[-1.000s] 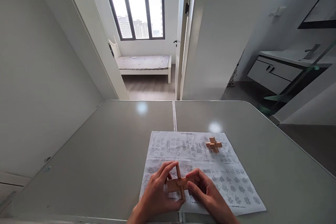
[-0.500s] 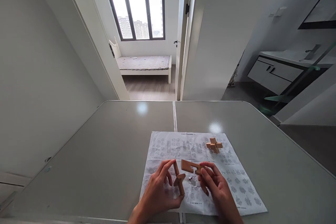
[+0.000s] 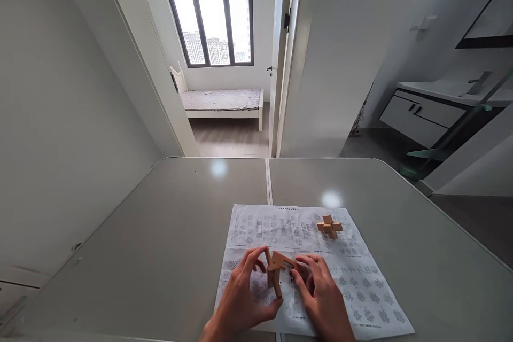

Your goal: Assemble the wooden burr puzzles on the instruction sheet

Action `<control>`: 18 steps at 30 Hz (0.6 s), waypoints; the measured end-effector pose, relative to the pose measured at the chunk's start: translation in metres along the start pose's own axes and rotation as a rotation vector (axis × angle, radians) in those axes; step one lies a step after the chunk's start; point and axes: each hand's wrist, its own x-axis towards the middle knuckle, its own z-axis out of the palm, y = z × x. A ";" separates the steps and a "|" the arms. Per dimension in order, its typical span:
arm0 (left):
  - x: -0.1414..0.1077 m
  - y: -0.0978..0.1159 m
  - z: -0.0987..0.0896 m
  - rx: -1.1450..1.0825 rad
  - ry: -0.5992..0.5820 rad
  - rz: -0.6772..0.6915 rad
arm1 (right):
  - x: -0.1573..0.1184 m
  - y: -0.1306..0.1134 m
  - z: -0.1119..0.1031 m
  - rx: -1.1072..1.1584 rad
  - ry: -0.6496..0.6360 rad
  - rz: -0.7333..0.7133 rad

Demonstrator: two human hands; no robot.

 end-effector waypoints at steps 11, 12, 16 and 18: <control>-0.001 0.005 -0.002 -0.043 -0.024 -0.039 | -0.013 -0.015 0.007 0.380 -0.312 -0.053; -0.001 0.004 -0.003 -0.047 -0.030 -0.039 | -0.015 -0.015 0.009 0.408 -0.363 -0.043; -0.002 0.002 -0.005 -0.057 -0.056 -0.026 | -0.020 -0.017 0.014 0.495 -0.385 0.037; -0.002 0.001 -0.005 -0.068 -0.075 -0.012 | -0.020 -0.019 0.014 0.516 -0.386 0.074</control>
